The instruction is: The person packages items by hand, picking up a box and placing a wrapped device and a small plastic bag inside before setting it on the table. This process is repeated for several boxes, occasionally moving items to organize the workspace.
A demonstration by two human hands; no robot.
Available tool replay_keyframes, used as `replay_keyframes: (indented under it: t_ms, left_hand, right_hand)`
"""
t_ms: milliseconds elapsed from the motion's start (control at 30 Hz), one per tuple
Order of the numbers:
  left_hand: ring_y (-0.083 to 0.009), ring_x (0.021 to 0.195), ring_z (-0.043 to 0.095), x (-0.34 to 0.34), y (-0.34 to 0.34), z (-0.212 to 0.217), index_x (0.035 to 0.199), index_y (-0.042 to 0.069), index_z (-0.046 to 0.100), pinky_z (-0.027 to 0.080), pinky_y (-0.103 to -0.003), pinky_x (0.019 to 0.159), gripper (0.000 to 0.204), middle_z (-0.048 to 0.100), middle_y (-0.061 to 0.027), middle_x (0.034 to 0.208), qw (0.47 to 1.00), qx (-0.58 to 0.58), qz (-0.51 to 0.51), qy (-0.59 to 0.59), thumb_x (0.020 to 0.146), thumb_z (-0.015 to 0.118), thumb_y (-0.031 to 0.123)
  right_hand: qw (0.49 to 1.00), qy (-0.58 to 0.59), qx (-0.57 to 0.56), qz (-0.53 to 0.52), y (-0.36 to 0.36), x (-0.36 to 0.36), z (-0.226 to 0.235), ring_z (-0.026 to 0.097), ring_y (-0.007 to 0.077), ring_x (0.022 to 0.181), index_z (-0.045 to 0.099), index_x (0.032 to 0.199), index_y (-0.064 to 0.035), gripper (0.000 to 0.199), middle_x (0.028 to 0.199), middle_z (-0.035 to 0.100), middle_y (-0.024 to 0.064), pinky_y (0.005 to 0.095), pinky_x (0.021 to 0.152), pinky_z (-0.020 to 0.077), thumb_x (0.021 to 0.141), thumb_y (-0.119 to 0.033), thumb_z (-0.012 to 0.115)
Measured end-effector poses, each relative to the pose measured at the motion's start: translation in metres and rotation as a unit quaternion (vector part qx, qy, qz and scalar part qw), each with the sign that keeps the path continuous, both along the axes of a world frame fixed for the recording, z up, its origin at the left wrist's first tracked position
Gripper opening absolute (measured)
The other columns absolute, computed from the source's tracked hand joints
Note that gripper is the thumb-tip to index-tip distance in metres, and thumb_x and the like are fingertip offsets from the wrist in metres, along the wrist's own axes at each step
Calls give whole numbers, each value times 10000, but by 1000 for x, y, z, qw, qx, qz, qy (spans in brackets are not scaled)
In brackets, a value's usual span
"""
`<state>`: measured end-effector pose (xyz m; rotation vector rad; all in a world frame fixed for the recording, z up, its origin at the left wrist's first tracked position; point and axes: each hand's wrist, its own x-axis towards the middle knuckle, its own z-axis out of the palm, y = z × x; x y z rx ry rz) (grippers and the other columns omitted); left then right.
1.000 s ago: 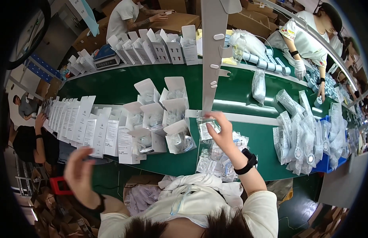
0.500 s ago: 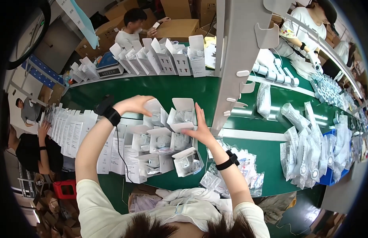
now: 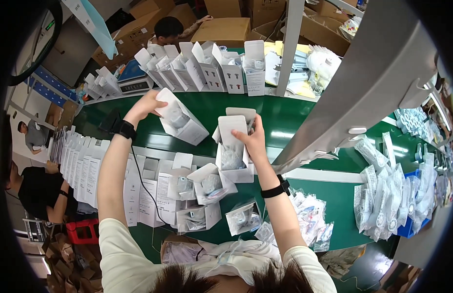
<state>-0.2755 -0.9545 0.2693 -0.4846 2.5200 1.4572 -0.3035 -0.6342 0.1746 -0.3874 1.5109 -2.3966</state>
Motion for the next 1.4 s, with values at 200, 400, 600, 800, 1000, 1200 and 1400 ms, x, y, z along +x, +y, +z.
replay_keyframes:
  t_ms: [200,400,600,800,1000,1200,1400]
  left_hand:
    - [-251,754,612,-10,-45,-27,979,-26,538,531,-313,550,306,597,-127,911,993,-23,117,7,702,625,70]
    - [-347,834,577,-7,-59,-58,1089,13,440,493,-401,682,556,589,-165,912,939,-259,196,115,601,690,102]
    - [-344,922,537,22,-57,-60,1173,36,357,424,-414,802,673,576,-167,942,750,-551,261,256,600,699,125]
    - [-272,1007,496,74,18,-8,1098,69,479,394,-336,856,461,519,-123,1072,978,-156,82,115,683,668,139]
    - [-291,1013,492,172,102,45,1075,51,494,381,-315,879,403,512,-115,1089,955,-262,-50,132,712,646,139]
    - [-306,1108,434,266,182,4,1129,34,459,356,-330,919,496,466,-131,1162,949,-272,21,159,697,671,153]
    - [-297,1124,410,292,180,-55,1129,54,453,395,-389,860,465,418,-117,1221,917,-117,296,240,714,656,102]
  right_hand:
    - [995,-7,-47,-86,-26,-39,-21,508,177,937,377,1119,-36,523,1007,508,82,290,798,427,689,-33,674]
    - [980,38,65,-186,-48,-45,-52,453,200,1039,311,1220,-42,562,1138,438,121,309,880,370,762,-116,629]
    - [987,43,42,-150,-46,-30,-44,281,245,1233,156,1360,-97,666,1342,262,167,332,1001,235,840,-253,542]
    - [991,24,83,-101,-21,4,-31,184,251,1290,106,1379,-116,649,1399,179,147,342,1029,177,879,-323,463]
    - [977,45,165,129,61,53,-18,235,244,1274,194,1364,-104,587,1365,277,131,346,1027,192,888,-336,448]
    - [953,25,100,286,146,110,-16,273,233,1258,206,1357,-78,763,1357,297,129,349,1009,240,785,-409,587]
    - [944,199,199,175,135,166,-20,331,235,1219,175,1344,-27,890,1318,330,119,342,1001,258,669,-212,725]
